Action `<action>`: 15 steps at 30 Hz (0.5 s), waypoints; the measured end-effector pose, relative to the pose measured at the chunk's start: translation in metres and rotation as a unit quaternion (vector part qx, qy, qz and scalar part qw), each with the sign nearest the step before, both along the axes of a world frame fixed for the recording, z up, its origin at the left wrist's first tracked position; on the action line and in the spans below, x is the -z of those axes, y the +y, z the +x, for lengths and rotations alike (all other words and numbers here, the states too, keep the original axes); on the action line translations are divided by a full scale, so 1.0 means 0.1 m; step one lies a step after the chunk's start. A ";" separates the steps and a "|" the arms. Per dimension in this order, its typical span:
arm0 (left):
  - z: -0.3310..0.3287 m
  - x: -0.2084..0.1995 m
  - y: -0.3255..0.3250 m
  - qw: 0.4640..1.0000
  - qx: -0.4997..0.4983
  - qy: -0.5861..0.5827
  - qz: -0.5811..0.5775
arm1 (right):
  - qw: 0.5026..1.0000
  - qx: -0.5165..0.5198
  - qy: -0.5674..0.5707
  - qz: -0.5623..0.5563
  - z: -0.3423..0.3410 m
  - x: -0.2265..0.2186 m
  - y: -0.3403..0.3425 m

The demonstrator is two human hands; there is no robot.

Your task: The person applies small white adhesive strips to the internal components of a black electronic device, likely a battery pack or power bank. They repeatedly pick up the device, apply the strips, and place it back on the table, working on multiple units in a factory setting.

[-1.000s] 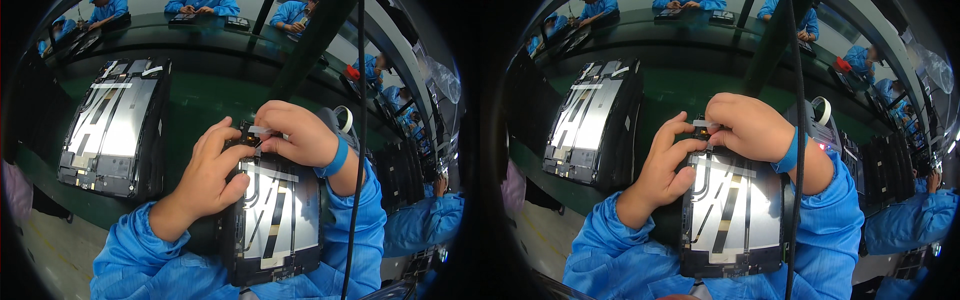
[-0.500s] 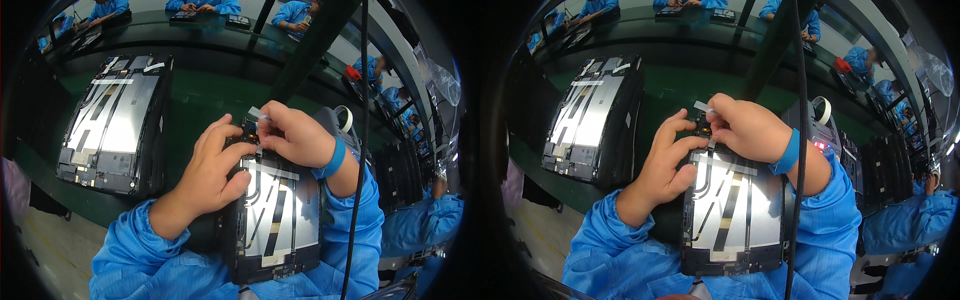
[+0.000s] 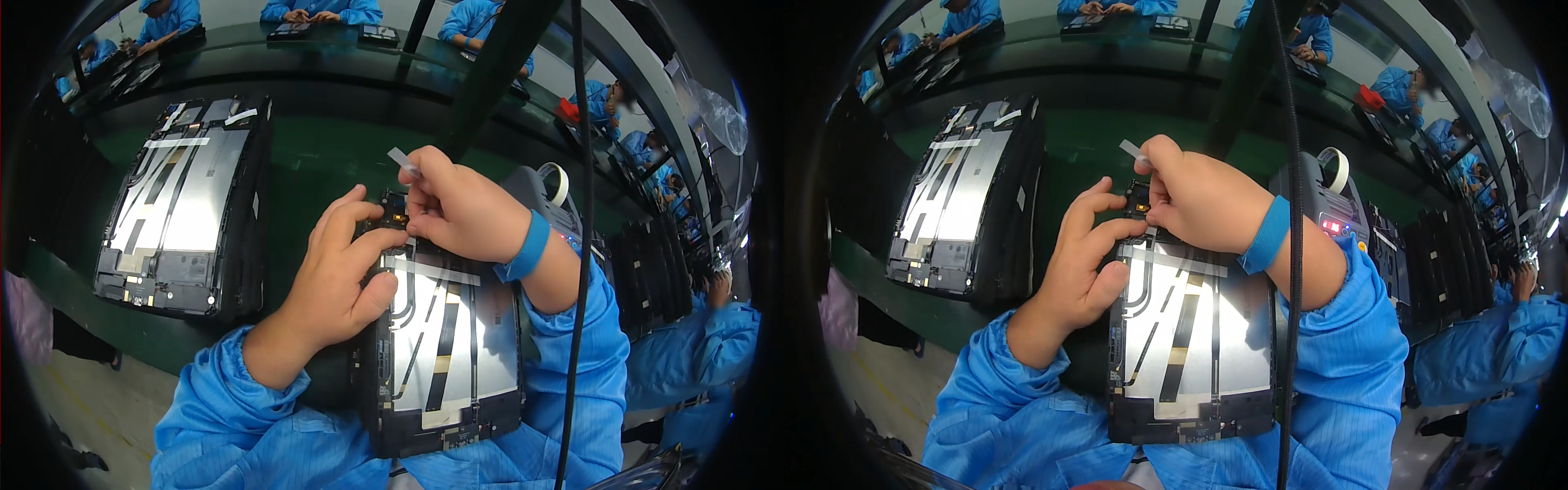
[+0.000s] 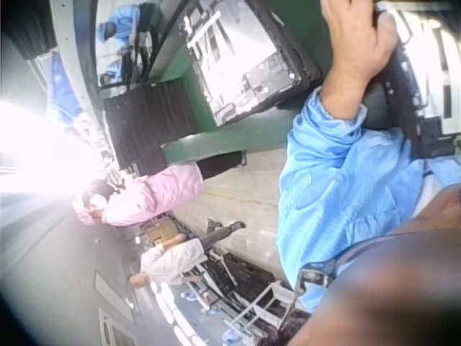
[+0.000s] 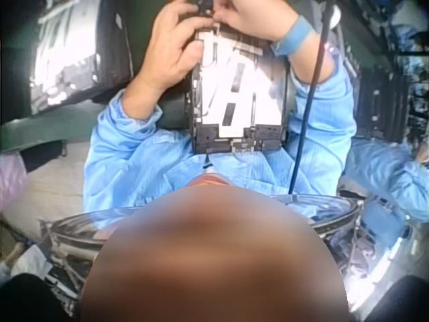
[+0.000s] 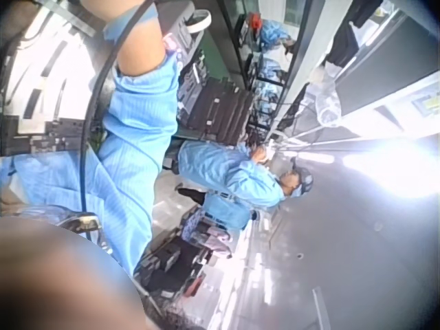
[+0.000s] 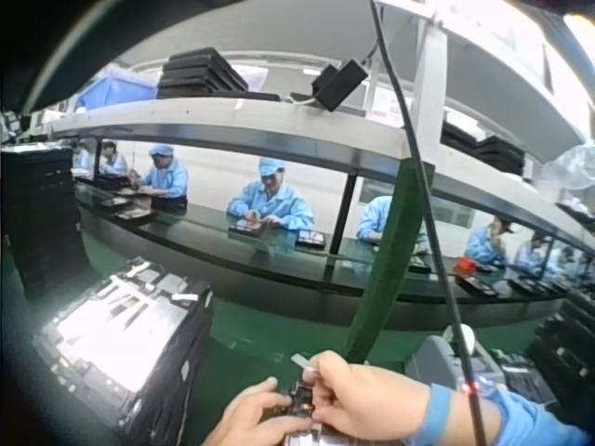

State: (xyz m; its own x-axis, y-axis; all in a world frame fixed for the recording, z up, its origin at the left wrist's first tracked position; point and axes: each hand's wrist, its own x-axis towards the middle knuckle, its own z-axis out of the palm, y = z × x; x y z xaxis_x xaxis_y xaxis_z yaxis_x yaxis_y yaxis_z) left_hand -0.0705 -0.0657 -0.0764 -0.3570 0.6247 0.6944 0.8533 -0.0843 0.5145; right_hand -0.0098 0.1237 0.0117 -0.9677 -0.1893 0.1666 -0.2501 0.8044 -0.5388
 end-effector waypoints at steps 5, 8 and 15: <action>-0.01 0.03 -0.01 1.000 -0.001 -0.006 0.009 | 0.996 0.041 -0.060 -0.055 -0.07 -0.05 0.00; 0.00 0.02 0.00 1.000 0.000 -0.011 0.011 | 0.989 0.072 -0.088 -0.099 -0.10 -0.03 0.04; 0.04 0.00 -0.03 1.000 0.000 -0.014 -0.005 | 0.974 0.110 -0.136 -0.143 -0.15 -0.06 0.01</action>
